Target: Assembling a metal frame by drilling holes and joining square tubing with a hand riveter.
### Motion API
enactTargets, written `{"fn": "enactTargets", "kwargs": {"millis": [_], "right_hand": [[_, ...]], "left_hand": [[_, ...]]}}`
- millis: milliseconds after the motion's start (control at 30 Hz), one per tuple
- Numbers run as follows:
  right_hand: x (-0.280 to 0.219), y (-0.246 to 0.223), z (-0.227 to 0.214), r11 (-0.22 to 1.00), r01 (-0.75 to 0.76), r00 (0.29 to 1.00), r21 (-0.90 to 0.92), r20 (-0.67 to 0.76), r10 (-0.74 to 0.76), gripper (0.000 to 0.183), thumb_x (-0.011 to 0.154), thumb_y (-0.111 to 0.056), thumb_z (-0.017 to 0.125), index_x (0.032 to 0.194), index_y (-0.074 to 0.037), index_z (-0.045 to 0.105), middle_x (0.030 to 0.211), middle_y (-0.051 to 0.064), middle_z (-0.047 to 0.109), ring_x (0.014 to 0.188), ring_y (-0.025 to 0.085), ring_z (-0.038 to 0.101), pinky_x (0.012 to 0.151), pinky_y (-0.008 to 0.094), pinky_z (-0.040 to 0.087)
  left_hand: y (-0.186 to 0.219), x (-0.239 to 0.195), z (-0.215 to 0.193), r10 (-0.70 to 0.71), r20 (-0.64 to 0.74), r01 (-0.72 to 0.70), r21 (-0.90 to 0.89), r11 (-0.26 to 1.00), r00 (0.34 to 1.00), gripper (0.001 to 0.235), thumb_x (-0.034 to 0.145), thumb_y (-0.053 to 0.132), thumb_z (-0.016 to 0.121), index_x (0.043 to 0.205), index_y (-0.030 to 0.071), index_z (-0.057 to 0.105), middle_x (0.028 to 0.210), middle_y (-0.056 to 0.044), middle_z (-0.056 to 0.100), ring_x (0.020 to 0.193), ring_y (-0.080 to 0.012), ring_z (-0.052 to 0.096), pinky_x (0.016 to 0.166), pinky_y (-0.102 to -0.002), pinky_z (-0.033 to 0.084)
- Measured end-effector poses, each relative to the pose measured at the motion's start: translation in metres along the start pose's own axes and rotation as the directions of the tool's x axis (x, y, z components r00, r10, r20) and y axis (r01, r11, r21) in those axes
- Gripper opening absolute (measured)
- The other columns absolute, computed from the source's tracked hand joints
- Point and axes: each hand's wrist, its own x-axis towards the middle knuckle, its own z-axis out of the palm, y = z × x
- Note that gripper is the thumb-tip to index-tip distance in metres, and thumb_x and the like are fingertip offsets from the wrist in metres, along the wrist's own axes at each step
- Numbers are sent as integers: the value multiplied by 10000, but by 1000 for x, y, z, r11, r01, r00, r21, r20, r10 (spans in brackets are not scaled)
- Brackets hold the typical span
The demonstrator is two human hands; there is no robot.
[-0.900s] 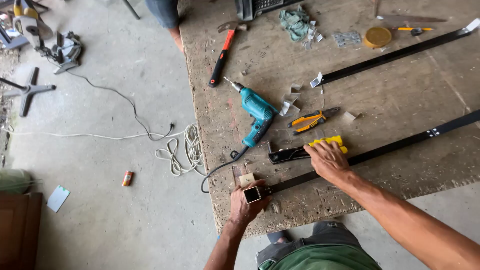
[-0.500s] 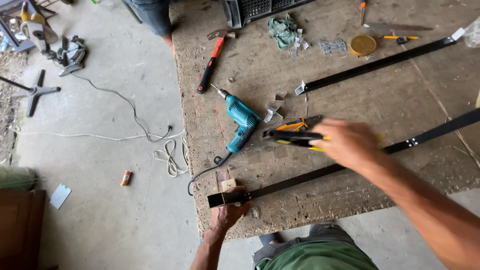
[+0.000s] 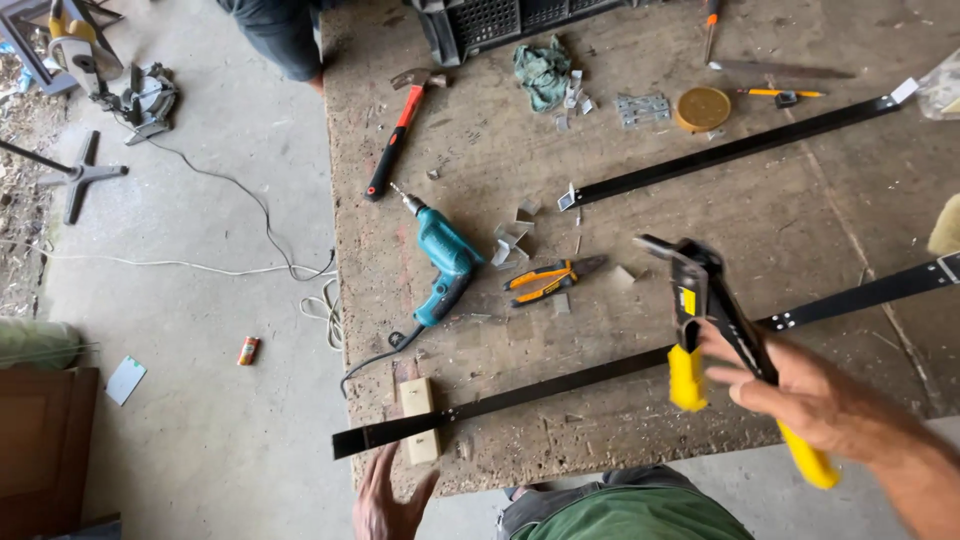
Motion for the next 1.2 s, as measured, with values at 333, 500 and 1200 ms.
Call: {"fn": "enactTargets", "kwargs": {"millis": [333,500,1200], "right_hand": [[15,69,5,704,417,866,575,-17,-500,899,889,29,518,1655,-171,91,1553,327,502,1442,413,524,1156,588,413],[48,118,0,543,33,955,839,134,-266,766,742,136,603,1476,-56,499,1385,310,707,1266,493,668,991,682,567],[50,44,-67,848,217,900,483,238,-365,684,852,49,576,1513,9,401,1526,226,611,1250,358,760,979,499,668]], "left_hand": [[243,76,59,131,116,-77,-385,920,985,228,865,380,772,982,189,812,991,5,832,866,-168,789,743,-342,612],[325,194,159,-8,200,64,-275,959,980,273,895,395,642,1073,238,776,1071,-20,781,1043,-309,635,721,-482,520],[363,176,94,364,380,79,-776,626,850,296,1057,242,518,1225,82,701,847,11,751,630,-86,613,635,-251,543]]}}
